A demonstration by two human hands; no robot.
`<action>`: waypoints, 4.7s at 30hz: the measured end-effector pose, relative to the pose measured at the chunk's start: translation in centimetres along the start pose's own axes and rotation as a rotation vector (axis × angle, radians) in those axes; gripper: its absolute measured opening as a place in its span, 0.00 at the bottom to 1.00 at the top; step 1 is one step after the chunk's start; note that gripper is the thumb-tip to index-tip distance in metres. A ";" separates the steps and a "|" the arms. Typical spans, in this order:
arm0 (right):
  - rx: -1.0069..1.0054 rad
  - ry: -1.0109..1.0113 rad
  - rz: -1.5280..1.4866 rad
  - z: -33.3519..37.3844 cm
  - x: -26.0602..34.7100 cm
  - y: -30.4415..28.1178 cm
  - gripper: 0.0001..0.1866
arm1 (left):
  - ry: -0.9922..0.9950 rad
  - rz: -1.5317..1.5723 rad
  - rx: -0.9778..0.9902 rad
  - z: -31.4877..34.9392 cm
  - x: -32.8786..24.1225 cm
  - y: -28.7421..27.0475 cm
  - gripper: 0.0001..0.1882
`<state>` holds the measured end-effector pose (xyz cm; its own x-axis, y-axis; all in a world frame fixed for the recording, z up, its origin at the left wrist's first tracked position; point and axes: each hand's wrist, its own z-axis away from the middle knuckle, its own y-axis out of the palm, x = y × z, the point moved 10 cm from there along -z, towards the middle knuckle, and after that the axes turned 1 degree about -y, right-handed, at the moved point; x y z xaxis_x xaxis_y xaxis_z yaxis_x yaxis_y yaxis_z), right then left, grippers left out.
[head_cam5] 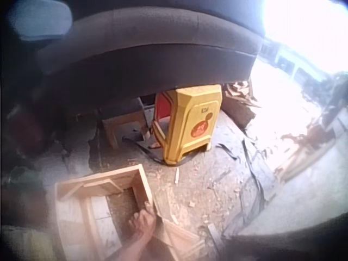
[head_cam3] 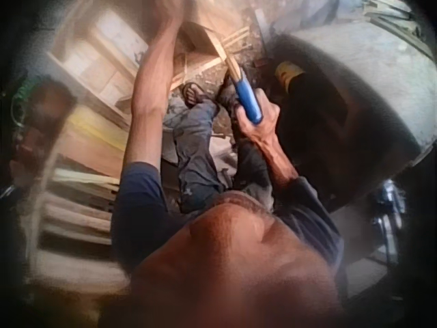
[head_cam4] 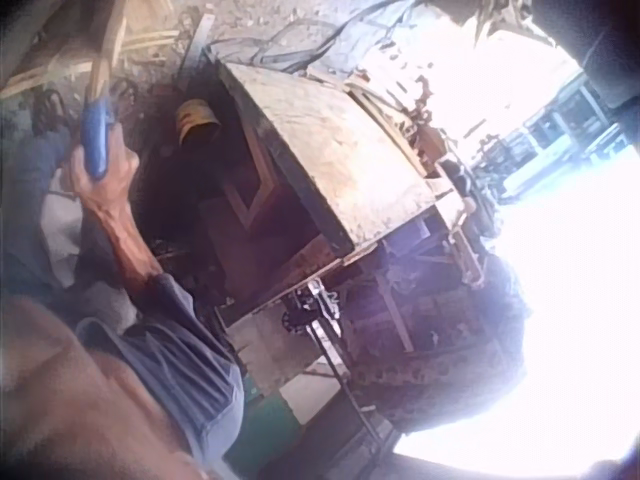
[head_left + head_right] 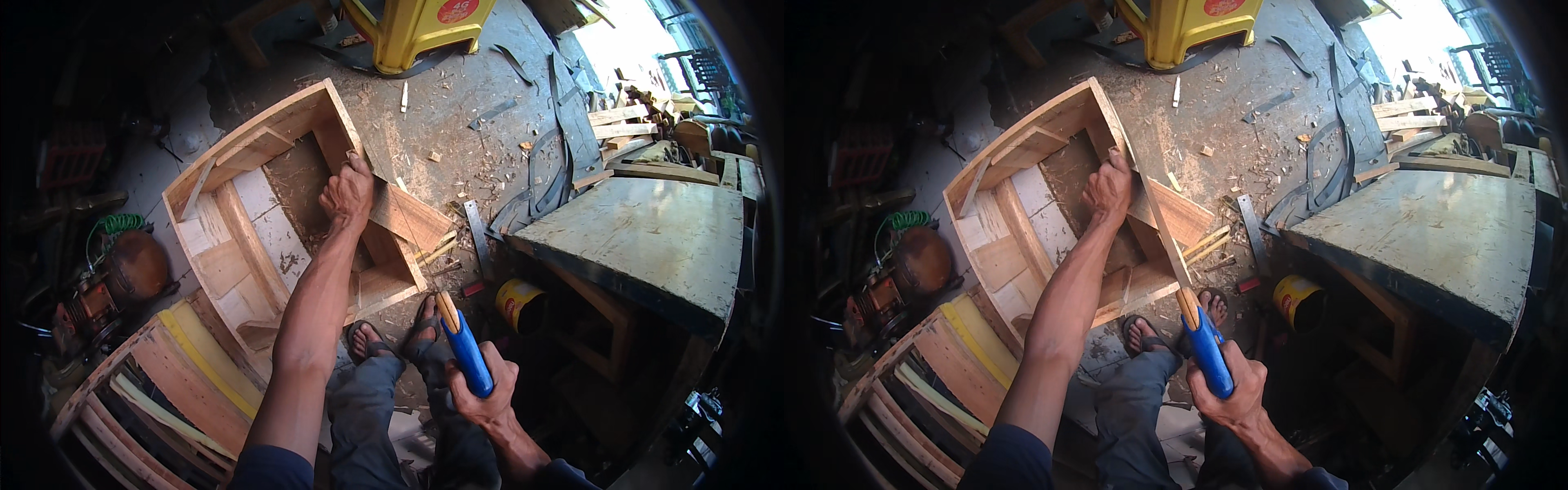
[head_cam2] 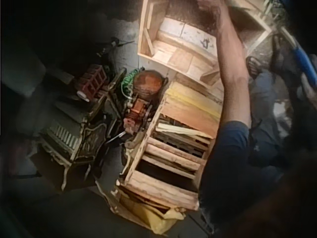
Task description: The person assembles a wooden box by fitting wooden planks together and securing them with nails using a hammer. They adjust the planks and hammer nails into place to form the box structure.
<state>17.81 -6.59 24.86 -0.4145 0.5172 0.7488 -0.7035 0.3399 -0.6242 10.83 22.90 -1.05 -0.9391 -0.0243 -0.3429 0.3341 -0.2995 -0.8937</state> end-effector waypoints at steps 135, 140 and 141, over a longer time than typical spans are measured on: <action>0.164 0.207 0.048 1.2 -2.0 -2.3 0.03 | -0.046 -0.051 -0.209 0.1 1.8 -0.8 0.29; 0.003 0.343 -0.049 -2.0 -4.7 0.5 0.06 | -0.078 0.015 0.110 0.6 -1.3 0.5 0.33; 0.001 0.224 -0.090 -7.5 -5.0 4.7 0.09 | -0.071 -0.031 -0.094 -0.1 1.3 -1.4 0.30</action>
<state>20.91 -1.71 16.48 -0.2122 0.6460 0.7332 -0.7322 0.3918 -0.5572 9.16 23.37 -0.27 -0.9513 -0.0848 -0.2962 0.3077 -0.2108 -0.9278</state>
